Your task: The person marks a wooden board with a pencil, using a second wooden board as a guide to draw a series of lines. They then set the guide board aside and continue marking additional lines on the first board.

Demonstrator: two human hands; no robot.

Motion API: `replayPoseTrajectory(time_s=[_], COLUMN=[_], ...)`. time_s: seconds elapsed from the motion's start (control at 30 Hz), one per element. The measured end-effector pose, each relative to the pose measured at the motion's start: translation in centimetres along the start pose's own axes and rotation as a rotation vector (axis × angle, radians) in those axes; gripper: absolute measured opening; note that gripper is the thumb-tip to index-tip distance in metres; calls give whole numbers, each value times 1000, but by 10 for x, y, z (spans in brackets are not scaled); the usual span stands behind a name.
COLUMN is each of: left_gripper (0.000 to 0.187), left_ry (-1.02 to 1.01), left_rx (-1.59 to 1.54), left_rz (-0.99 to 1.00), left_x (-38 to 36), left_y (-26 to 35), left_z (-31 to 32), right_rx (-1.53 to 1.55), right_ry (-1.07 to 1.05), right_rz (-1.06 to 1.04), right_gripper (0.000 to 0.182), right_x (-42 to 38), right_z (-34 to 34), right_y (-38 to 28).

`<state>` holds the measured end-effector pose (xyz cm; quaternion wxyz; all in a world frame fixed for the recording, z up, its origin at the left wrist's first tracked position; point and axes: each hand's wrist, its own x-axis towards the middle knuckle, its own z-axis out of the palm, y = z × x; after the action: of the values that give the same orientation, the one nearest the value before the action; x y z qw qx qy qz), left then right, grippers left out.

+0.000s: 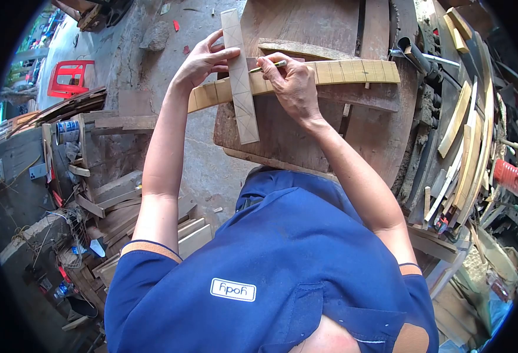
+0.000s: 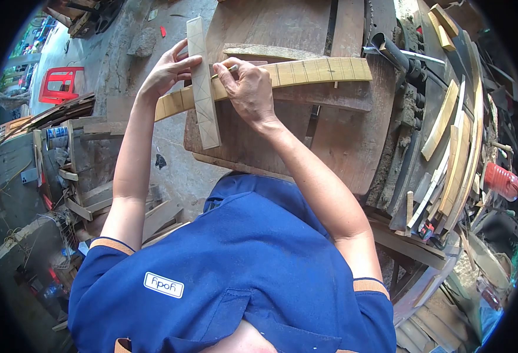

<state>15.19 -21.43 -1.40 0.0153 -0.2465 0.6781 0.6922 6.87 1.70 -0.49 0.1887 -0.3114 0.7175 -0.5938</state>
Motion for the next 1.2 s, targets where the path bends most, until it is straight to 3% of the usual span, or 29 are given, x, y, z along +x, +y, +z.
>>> replayPoseTrajectory(time_s=[0.33, 0.43, 0.57, 0.77, 0.87, 1.2], left_gripper=[89, 88, 87, 90, 91, 90], left_ry=[-3, -19, -14, 8, 21, 42], left_rx=[-38, -41, -44, -23, -48, -72], left_rz=[6, -10, -16, -7, -2, -42], left_x=[-1, 0, 0, -1, -5, -21], left_y=[-2, -1, -2, -3, -1, -6], left_z=[0, -1, -1, 0, 0, -30], right_rx=[-50, -16, 10, -167, 93, 243], right_ry=[-79, -35, 9, -265, -137, -70], right_rz=[-73, -22, -111, -16, 117, 185], right_gripper=[26, 26, 28, 25, 29, 33], right_x=[-13, 0, 2, -21, -19, -10], right_z=[-12, -7, 0, -26, -23, -30], right_y=[-9, -5, -3, -16, -9, 11])
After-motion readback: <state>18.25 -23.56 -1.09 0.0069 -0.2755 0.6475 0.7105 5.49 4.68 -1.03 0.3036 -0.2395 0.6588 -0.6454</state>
